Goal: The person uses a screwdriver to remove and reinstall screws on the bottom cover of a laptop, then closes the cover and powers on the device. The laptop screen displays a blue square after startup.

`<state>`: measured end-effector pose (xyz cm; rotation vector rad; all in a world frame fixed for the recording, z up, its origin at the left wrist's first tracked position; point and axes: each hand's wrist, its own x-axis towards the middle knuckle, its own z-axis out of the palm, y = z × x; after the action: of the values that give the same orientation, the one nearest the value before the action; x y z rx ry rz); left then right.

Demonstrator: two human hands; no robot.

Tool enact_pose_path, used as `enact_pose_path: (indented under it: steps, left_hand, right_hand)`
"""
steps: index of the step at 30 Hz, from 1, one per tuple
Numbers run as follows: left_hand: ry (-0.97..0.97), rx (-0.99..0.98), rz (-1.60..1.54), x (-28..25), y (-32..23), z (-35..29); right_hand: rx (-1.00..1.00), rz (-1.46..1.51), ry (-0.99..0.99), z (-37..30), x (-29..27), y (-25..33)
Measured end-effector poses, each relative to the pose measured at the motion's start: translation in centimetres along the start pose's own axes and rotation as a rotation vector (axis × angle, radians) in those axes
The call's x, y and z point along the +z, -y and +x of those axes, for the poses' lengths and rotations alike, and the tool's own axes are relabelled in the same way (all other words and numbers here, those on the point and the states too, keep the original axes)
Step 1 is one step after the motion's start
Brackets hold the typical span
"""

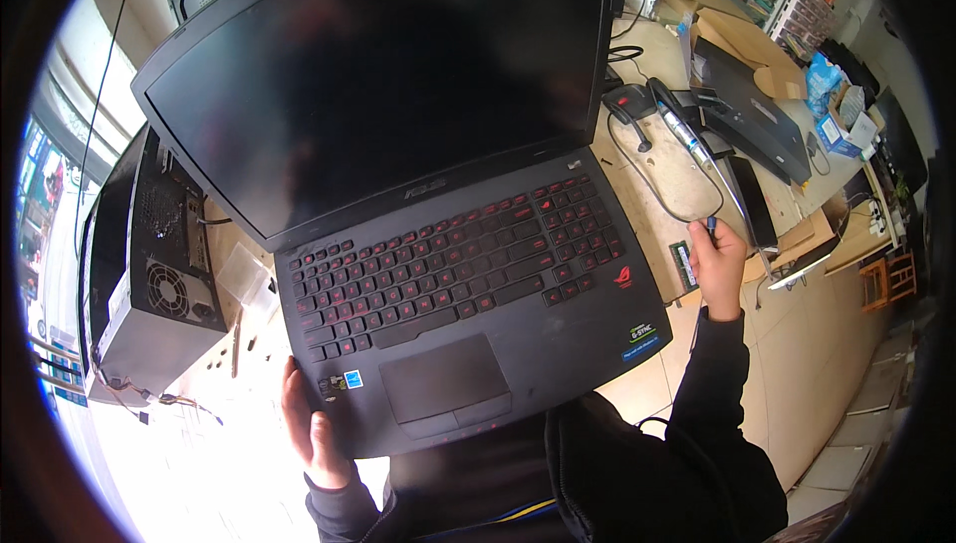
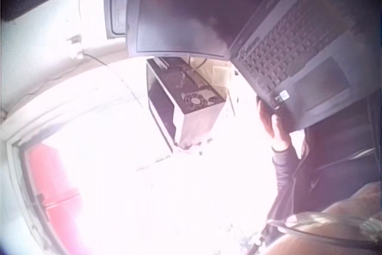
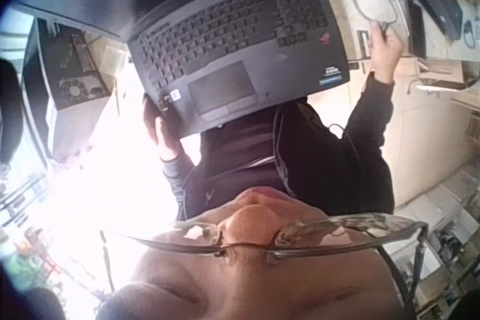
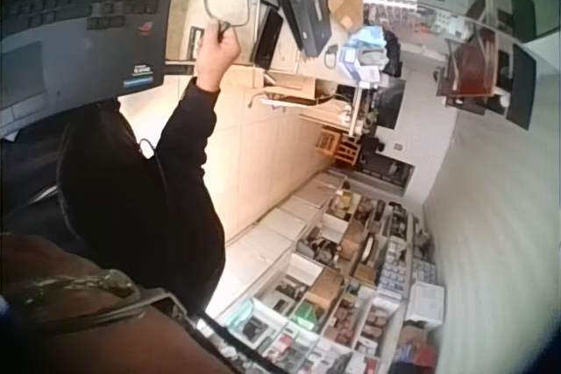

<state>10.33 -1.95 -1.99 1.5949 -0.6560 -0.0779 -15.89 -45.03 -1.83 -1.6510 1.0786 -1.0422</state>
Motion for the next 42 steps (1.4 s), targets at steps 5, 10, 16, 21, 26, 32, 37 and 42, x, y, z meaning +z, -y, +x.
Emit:
enact_pose_path:
  steps: [5, 10, 16, 21, 26, 32, 37, 42]
  left_hand:
    - [-0.005, 0.006, -0.15, -0.1, 0.9, 0.5]
    - [-0.018, 0.012, -0.015, 1.1, 1.1, 2.0]
    - [-0.068, 0.001, 0.06, 1.4, 0.8, 2.4]
    - [-0.07, 0.001, 0.112, 1.1, 0.6, 2.2]
    - [-0.075, 0.019, 0.019, 1.0, 1.3, 2.0]
    - [-0.026, 0.039, 0.083, 0.8, 1.3, 2.2]
    - [-0.049, 0.009, 0.023, 0.8, 0.9, 2.2]
    - [-0.044, 0.007, 0.074, 0.5, 1.3, 2.2]
  right_hand:
    - [-0.032, 0.001, -0.024, -0.4, 0.3, 0.2]
    - [0.022, 0.025, -0.016, -0.5, 0.3, 0.5]
    - [0.077, -0.071, 0.026, -0.1, -0.2, 1.5]
    - [-0.121, -0.347, 0.158, 4.7, 0.5, 5.3]
    - [-0.217, -0.873, 0.208, 13.6, 6.7, 3.9]
    - [-0.097, -0.703, 0.237, 16.7, 8.3, 1.2]
    - [0.214, -0.138, 0.371, 14.8, 8.7, 6.2]
    - [0.219, 0.081, 0.527, 13.5, 9.9, 8.2]
